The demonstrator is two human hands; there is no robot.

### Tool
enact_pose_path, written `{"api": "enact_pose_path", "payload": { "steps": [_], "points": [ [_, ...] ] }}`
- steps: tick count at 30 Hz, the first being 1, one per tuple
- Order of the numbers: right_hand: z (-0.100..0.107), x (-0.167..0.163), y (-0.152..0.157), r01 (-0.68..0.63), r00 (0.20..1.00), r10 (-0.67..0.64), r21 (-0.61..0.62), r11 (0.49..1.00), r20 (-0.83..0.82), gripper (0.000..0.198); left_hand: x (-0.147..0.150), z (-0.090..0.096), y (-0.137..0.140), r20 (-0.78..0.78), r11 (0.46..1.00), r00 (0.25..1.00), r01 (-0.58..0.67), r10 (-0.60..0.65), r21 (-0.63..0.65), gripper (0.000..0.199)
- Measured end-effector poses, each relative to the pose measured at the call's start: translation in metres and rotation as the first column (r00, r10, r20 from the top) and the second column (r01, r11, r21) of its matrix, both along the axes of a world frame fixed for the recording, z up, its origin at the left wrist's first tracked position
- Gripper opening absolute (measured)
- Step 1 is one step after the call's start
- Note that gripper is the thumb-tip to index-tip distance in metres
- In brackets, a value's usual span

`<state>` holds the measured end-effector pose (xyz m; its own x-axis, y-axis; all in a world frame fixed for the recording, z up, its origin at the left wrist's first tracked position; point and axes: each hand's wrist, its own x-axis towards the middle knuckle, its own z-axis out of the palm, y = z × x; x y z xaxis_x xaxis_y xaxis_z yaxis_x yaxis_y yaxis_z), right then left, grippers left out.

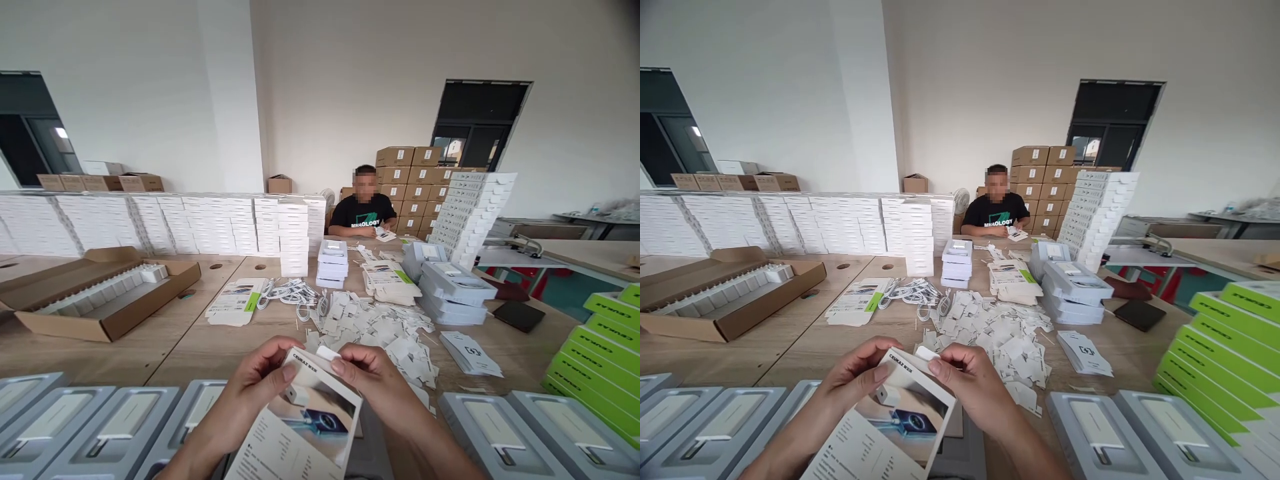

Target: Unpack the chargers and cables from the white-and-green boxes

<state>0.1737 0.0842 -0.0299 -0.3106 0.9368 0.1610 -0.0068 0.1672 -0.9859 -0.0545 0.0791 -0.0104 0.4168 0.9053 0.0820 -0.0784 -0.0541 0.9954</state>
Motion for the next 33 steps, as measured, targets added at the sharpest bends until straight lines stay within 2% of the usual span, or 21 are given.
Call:
{"api": "enact_pose_path", "payload": {
  "steps": [5,9,12,14,18,21,25,27,30,33],
  "points": [
    [-0.001,0.000,0.002,-0.012,0.995,0.001,-0.100,0.995,-0.104,0.030,-0.001,0.005,0.001,0.061,0.999,0.997,-0.039,0.040,-0.016,0.024],
    [-0.001,-0.003,-0.002,-0.012,0.992,0.006,-0.047,0.999,-0.122,0.023,-0.002,0.011,0.001,0.112,0.998,0.992,-0.052,0.054,-0.021,0.022],
    [-0.001,-0.003,-0.006,-0.028,0.987,0.016,-0.077,0.997,-0.161,0.025,-0.003,0.013,0.001,0.164,0.996,0.983,-0.074,0.081,-0.047,0.021],
    [-0.002,-0.003,-0.009,-0.035,0.991,0.024,-0.076,0.997,-0.131,0.027,-0.004,0.013,0.002,0.193,0.991,0.972,-0.123,0.133,-0.060,0.022],
    [0.001,-0.002,-0.014,-0.053,0.998,0.054,-0.011,0.999,0.030,0.032,-0.005,0.013,0.003,0.219,0.977,0.952,-0.201,0.212,-0.070,0.024],
    [0.003,-0.003,-0.013,-0.039,0.997,0.039,0.003,0.999,0.072,0.031,-0.004,0.012,0.001,0.158,0.985,0.975,-0.145,0.158,-0.091,0.023],
    [0.001,-0.006,-0.011,-0.062,0.996,0.064,-0.025,0.998,0.058,0.032,-0.002,0.010,-0.002,0.003,0.999,1.000,0.027,-0.027,-0.023,0.022],
    [-0.003,-0.008,-0.011,-0.042,0.998,0.045,-0.080,0.996,0.033,0.032,-0.002,0.008,-0.003,-0.039,0.997,0.996,0.074,-0.074,0.006,0.022],
    [-0.007,-0.010,-0.011,-0.015,0.995,-0.011,-0.273,0.962,-0.094,0.033,-0.001,0.007,-0.004,-0.047,0.994,0.993,0.108,-0.107,0.018,0.022],
    [-0.007,-0.013,-0.012,-0.179,0.941,0.026,-0.433,0.884,-0.338,0.031,-0.003,0.004,-0.004,-0.062,0.992,0.991,0.120,-0.118,0.033,0.023]
  ]
}}
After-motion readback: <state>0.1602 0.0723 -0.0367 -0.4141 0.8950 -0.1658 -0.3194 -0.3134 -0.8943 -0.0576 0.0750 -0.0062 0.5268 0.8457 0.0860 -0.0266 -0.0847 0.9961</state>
